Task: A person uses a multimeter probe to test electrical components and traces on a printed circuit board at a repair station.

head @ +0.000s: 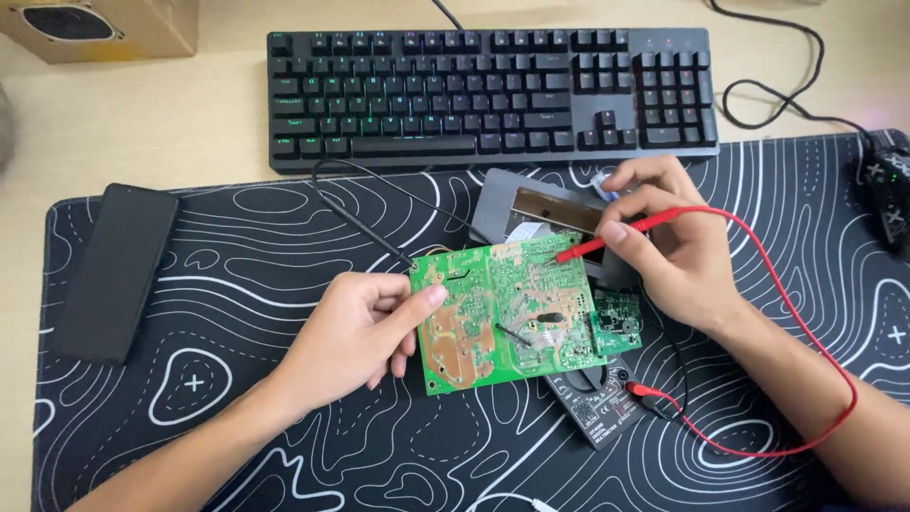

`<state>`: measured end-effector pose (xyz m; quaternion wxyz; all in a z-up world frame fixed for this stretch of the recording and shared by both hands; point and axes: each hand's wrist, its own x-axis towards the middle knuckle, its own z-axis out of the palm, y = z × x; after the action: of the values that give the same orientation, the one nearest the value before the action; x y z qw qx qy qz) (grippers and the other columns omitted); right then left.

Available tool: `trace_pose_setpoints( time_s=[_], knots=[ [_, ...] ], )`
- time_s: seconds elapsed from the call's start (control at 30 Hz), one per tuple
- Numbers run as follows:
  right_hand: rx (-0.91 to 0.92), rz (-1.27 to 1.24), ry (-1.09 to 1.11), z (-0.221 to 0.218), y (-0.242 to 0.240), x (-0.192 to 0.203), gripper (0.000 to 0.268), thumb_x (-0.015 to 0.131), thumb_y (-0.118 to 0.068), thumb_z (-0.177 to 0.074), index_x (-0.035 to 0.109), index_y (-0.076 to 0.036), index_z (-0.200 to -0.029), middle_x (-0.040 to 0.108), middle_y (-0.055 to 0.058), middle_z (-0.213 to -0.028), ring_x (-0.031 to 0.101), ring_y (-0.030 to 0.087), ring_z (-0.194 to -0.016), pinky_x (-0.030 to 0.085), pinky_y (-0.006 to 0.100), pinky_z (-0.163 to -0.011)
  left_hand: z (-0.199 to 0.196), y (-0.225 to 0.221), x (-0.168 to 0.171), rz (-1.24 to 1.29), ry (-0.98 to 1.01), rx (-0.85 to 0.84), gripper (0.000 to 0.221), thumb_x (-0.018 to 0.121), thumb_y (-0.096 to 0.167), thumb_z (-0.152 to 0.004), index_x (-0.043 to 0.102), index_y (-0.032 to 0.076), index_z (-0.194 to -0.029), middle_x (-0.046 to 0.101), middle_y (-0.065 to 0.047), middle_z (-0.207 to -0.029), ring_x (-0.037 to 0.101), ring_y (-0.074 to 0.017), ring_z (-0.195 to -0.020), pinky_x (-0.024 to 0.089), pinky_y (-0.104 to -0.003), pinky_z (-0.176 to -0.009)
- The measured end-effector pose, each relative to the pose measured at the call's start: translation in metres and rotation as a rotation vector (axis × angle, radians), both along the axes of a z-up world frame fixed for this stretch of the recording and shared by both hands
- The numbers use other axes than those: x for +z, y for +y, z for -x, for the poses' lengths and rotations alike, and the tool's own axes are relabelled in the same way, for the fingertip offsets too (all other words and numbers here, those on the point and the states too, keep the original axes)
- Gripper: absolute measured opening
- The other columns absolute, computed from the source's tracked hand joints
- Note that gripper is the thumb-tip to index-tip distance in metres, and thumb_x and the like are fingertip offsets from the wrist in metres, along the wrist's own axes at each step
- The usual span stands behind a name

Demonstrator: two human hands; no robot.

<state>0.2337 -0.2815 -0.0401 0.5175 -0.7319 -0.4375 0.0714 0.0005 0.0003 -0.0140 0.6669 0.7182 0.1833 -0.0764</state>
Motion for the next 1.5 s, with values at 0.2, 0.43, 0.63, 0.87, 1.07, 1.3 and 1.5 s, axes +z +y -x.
trace_pose_setpoints(
  time_s=[0.2, 0.43, 0.63, 0.87, 1.07, 1.3, 1.5],
  knots=[
    [-0.004, 0.022, 0.026, 0.003, 0.003, 0.0, 0.015, 0.076, -0.01, -0.111, 0.079, -0.001, -0.1, 0.059, 0.018, -0.138, 0.063, 0.034, -0.134, 0.048, 0.053, -0.122, 0.001, 0.001, -0.003, 0.004, 0.012, -0.001, 0.044, 0.069, 0.02, -0.112, 0.078, -0.009, -0.079, 0.069, -0.017, -0.055, 0.067, -0.0156, -0.034, 0.048, -0.021, -0.023],
    [-0.002, 0.034, 0.055, -0.002, 0.0, -0.003, 0.015, 0.077, -0.01, -0.109, 0.08, 0.0, -0.098, 0.06, 0.019, -0.136, 0.064, 0.036, -0.135, 0.047, 0.053, -0.123, 0.0, 0.0, -0.002, 0.014, 0.039, 0.007, 0.045, 0.07, 0.019, -0.111, 0.078, -0.01, -0.078, 0.068, -0.017, -0.055, 0.067, -0.0153, -0.035, 0.048, -0.02, -0.023],
    [0.0, 0.043, 0.074, -0.003, -0.002, -0.004, 0.018, 0.074, -0.013, -0.111, 0.08, -0.001, -0.098, 0.059, 0.018, -0.139, 0.062, 0.034, -0.138, 0.046, 0.052, -0.125, -0.001, 0.0, 0.003, -0.002, 0.043, -0.007, 0.044, 0.069, 0.02, -0.112, 0.078, -0.009, -0.08, 0.069, -0.016, -0.056, 0.068, -0.014, -0.036, 0.049, -0.02, -0.024],
    [-0.015, 0.079, 0.036, 0.002, -0.001, 0.001, 0.015, 0.069, -0.015, -0.115, 0.077, -0.004, -0.108, 0.061, 0.012, -0.142, 0.06, 0.026, -0.142, 0.049, 0.047, -0.13, -0.003, -0.002, 0.011, -0.042, 0.237, 0.042, 0.054, 0.077, 0.029, -0.113, 0.063, 0.004, -0.068, 0.073, -0.012, -0.061, 0.068, -0.0178, -0.042, 0.046, -0.029, -0.032],
    [-0.019, 0.081, 0.026, 0.002, 0.0, 0.002, 0.016, 0.068, -0.016, -0.116, 0.077, -0.005, -0.109, 0.062, 0.012, -0.14, 0.062, 0.026, -0.141, 0.049, 0.048, -0.13, -0.003, -0.003, 0.011, -0.031, 0.236, 0.051, 0.052, 0.077, 0.029, -0.113, 0.064, 0.004, -0.069, 0.072, -0.013, -0.062, 0.068, -0.0183, -0.043, 0.046, -0.029, -0.032],
    [-0.028, 0.098, 0.037, 0.009, 0.004, 0.006, 0.012, 0.072, -0.015, -0.114, 0.08, -0.007, -0.11, 0.064, 0.01, -0.139, 0.061, 0.024, -0.139, 0.047, 0.047, -0.129, -0.004, -0.003, 0.012, -0.045, 0.242, 0.047, 0.053, 0.076, 0.029, -0.114, 0.064, 0.003, -0.069, 0.071, -0.012, -0.061, 0.067, -0.0179, -0.043, 0.046, -0.029, -0.031],
    [-0.027, 0.089, 0.058, 0.009, 0.005, 0.007, 0.013, 0.074, -0.019, -0.112, 0.081, -0.008, -0.111, 0.064, 0.009, -0.139, 0.062, 0.024, -0.139, 0.048, 0.047, -0.128, -0.003, -0.002, 0.012, -0.04, 0.225, 0.039, 0.05, 0.077, 0.028, -0.113, 0.068, 0.003, -0.071, 0.074, -0.013, -0.063, 0.068, -0.0182, -0.043, 0.047, -0.028, -0.031]
  ],
)
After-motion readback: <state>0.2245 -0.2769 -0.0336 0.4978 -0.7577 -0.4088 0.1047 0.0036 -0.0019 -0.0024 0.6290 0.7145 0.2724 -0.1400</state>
